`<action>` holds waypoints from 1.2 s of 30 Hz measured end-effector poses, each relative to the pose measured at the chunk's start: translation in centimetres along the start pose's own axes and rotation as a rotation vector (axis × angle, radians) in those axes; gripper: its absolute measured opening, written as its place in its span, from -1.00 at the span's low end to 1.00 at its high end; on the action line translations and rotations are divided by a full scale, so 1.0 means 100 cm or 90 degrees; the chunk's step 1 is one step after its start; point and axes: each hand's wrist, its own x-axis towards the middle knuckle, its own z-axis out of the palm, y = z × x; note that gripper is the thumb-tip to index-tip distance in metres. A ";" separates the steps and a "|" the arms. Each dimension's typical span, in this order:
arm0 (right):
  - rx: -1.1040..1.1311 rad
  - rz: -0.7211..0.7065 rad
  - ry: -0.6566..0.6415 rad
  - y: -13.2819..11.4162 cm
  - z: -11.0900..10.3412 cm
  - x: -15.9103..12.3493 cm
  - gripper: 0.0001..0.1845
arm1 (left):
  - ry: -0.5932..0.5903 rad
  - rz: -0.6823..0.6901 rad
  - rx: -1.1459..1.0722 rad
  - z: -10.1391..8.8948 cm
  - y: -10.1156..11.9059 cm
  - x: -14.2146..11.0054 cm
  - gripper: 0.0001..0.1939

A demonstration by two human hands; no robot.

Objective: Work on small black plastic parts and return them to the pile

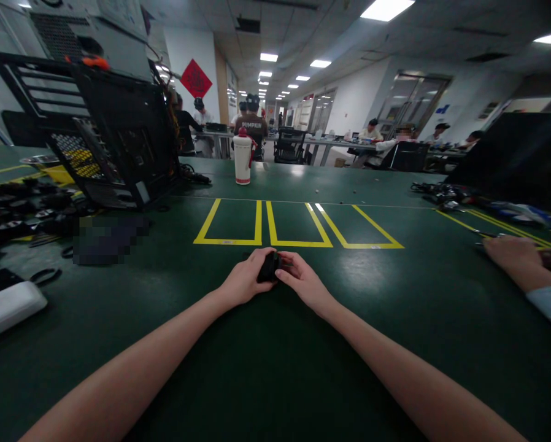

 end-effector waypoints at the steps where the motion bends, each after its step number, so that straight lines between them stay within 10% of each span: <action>1: 0.006 0.003 -0.007 0.001 -0.001 0.000 -0.64 | -0.004 -0.002 -0.002 -0.001 0.001 0.000 -0.38; 36: -0.079 0.008 0.060 0.005 -0.001 -0.005 -0.66 | -0.003 -0.031 0.000 0.000 0.000 0.003 -0.36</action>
